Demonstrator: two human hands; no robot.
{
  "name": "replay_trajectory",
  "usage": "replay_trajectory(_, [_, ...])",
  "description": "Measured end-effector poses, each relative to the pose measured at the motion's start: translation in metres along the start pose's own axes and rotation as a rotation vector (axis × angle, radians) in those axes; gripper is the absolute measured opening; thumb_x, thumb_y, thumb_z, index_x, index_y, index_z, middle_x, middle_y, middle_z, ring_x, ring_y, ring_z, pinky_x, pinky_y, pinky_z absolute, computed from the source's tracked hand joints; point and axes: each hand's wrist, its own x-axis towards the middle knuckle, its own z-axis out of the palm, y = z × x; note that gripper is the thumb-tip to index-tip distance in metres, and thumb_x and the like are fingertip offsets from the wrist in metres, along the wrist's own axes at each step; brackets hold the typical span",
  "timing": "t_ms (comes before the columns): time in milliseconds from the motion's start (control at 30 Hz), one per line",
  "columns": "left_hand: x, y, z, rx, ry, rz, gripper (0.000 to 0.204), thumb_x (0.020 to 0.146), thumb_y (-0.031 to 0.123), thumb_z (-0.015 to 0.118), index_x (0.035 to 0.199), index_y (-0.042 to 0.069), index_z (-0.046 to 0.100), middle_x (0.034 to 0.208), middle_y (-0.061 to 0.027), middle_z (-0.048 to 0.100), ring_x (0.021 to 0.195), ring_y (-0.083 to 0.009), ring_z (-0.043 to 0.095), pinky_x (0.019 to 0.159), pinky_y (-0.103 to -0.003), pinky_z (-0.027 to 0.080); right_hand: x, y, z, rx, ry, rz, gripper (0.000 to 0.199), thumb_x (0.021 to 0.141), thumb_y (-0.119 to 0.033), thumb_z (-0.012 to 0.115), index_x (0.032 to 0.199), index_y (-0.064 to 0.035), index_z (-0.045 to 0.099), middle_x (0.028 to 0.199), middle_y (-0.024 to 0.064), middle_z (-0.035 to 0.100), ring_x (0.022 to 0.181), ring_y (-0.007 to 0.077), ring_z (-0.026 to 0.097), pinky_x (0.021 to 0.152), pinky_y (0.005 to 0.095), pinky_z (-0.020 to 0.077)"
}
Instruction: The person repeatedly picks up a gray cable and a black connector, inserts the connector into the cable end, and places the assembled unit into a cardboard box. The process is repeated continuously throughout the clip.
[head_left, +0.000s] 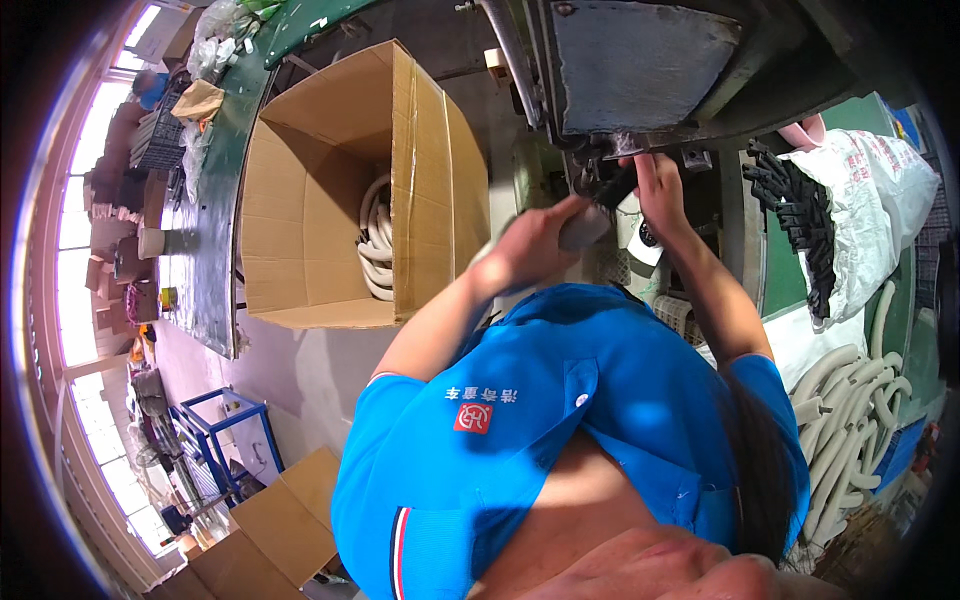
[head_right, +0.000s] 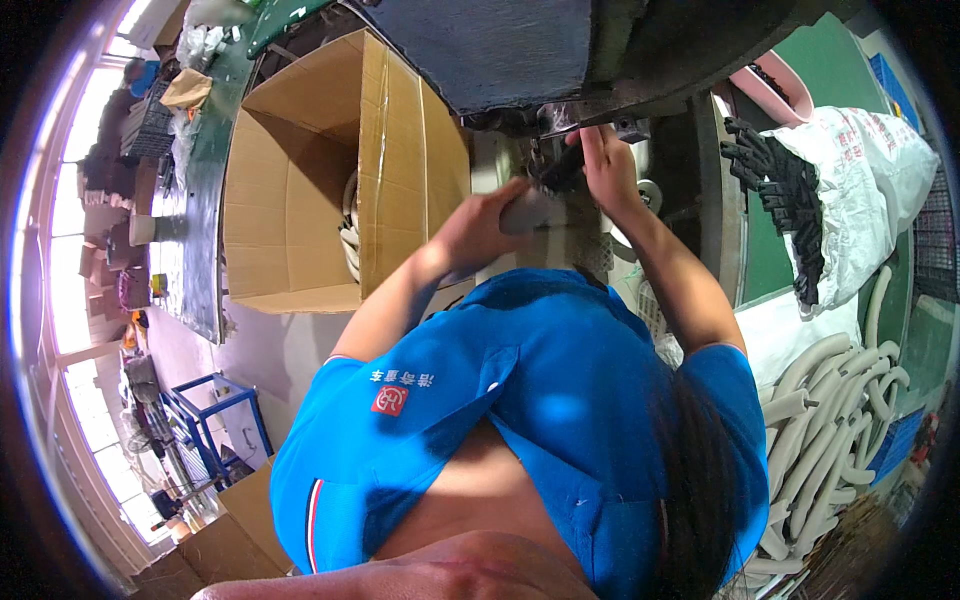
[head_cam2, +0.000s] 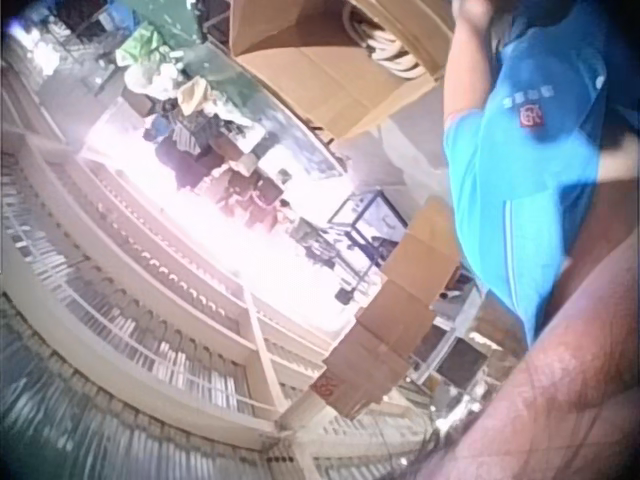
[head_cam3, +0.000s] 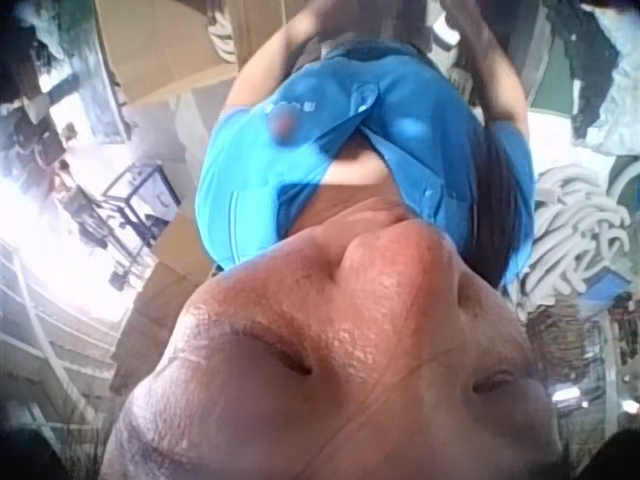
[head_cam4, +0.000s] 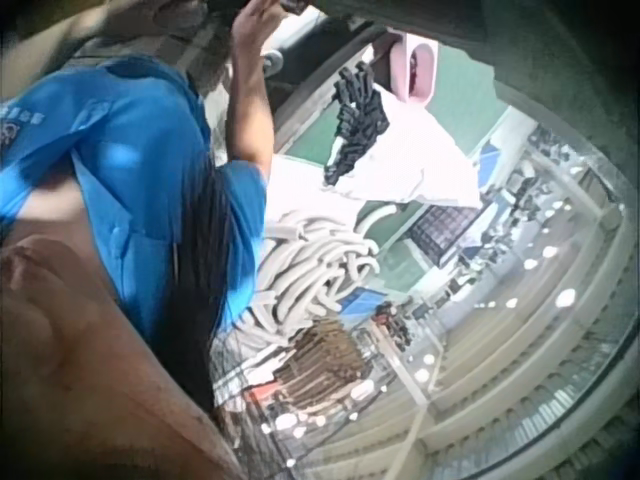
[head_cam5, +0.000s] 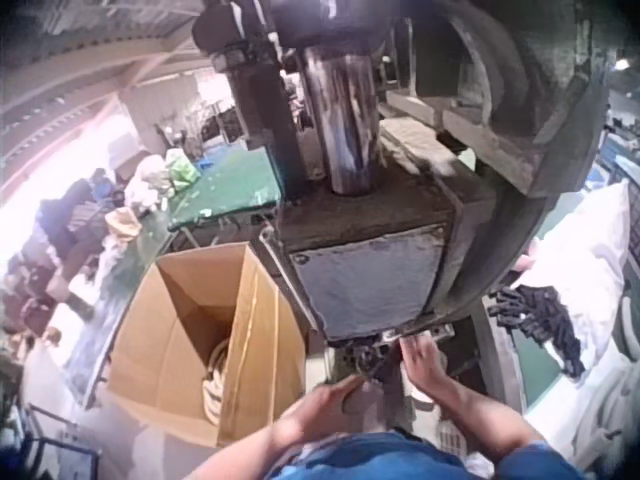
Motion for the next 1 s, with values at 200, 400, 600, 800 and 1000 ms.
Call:
replay_trajectory(200, [0.022, -0.005, -0.039, 0.042, -0.005, 0.058, 0.057, 0.073, 0.018, 0.07, 0.124, 0.008, 0.047, 0.102, -0.0227, 0.063, 0.096, -0.0392, 0.061, 0.08, -0.041, 0.049, 0.039, 0.023, 0.019, -0.312, 0.159, -0.375, 0.028, 0.093, -0.026, 0.051, 0.108, -0.0027, 0.058, 0.1, 0.012, 0.059, 0.096, 0.0281, 0.059, 0.082, 0.0436, 0.0467])
replay_trajectory(400, [0.045, -0.055, -0.036, -0.018, -0.194, 0.052, 0.066, 0.069, 0.018, 0.074, 0.129, 0.008, 0.047, 0.11, -0.0172, 0.063, 0.103, -0.0272, 0.06, 0.087, -0.038, 0.047, 0.049, 0.04, 0.017, 0.137, -0.112, 0.367, 0.028, 0.095, -0.031, 0.049, 0.102, -0.0062, 0.058, 0.078, 0.0067, 0.06, 0.07, 0.017, 0.06, 0.059, 0.0331, 0.0458])
replay_trajectory(600, [0.059, -0.055, -0.037, -0.019, -0.241, 0.108, 0.07, 0.067, 0.019, 0.074, 0.129, 0.007, 0.047, 0.111, -0.0176, 0.063, 0.105, -0.0267, 0.06, 0.09, -0.038, 0.046, 0.065, 0.093, 0.016, 0.096, -0.017, 0.264, 0.029, 0.097, -0.027, 0.04, 0.094, -0.0063, 0.06, 0.067, 0.0057, 0.058, 0.059, 0.0161, 0.058, 0.049, 0.0308, 0.0427])
replay_trajectory(800, [0.059, -0.063, -0.039, 0.017, -0.25, 0.167, 0.074, 0.066, 0.019, 0.075, 0.132, 0.006, 0.045, 0.114, -0.0192, 0.062, 0.108, -0.0295, 0.059, 0.092, -0.038, 0.045, 0.06, 0.153, 0.056, -0.815, -0.137, 0.084, 0.022, 0.084, -0.025, 0.054, 0.089, -0.007, 0.065, 0.082, 0.0107, 0.065, 0.07, 0.0234, 0.062, 0.063, 0.0356, 0.0466])
replay_trajectory(1000, [0.061, -0.065, -0.039, -0.021, -0.258, 0.176, 0.077, 0.067, 0.02, 0.076, 0.135, 0.006, 0.041, 0.118, -0.0191, 0.06, 0.111, -0.0287, 0.057, 0.094, -0.037, 0.044, 0.065, 0.176, 0.057, -0.259, -0.057, 0.312, 0.019, 0.075, -0.02, 0.062, 0.085, -0.0056, 0.067, 0.089, 0.0157, 0.068, 0.078, 0.0279, 0.066, 0.067, 0.0393, 0.0495])
